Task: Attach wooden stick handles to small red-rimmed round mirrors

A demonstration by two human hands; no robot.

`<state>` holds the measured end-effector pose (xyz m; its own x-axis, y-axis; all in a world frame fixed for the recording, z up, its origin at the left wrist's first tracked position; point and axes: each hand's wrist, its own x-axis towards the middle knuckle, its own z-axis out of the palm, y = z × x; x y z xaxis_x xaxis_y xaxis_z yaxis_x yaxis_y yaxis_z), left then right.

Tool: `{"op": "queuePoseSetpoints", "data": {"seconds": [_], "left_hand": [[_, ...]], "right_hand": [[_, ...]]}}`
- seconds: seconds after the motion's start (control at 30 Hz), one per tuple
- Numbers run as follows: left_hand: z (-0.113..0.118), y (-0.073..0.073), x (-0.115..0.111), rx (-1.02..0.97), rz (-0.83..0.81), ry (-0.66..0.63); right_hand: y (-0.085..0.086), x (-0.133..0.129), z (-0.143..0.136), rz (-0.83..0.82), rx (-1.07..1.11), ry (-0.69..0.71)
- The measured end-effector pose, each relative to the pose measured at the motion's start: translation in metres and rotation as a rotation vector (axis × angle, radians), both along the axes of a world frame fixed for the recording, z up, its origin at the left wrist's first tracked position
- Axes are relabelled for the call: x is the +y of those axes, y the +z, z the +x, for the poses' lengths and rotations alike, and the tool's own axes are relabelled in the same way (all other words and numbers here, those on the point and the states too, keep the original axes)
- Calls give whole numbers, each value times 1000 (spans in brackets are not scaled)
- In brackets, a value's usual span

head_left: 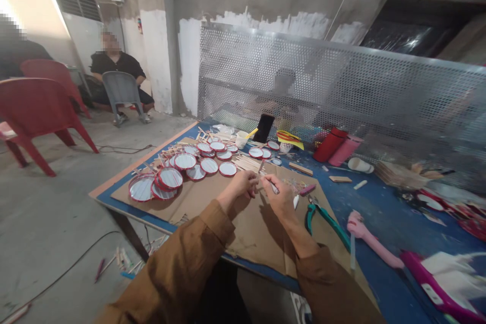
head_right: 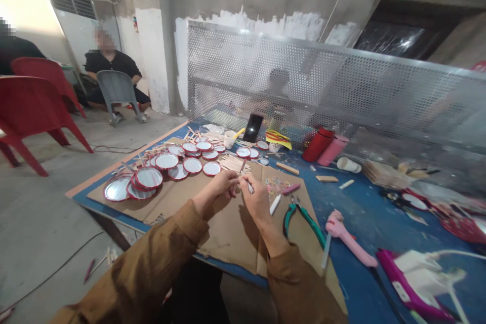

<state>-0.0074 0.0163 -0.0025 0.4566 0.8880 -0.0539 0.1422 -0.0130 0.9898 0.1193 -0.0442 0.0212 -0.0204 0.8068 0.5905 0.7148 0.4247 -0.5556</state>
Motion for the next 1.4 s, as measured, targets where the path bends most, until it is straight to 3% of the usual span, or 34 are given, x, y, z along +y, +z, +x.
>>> {"op": "queuePoseSetpoints", "data": {"seconds": [0.63,1.4], "left_hand": [[1,-3,2,0,-6,8],[1,3,-1,-19,-29,10]], "right_hand": [[-1,0,-1,-5,-1,-2],[4,-5,-3,16,27,-37]]}}
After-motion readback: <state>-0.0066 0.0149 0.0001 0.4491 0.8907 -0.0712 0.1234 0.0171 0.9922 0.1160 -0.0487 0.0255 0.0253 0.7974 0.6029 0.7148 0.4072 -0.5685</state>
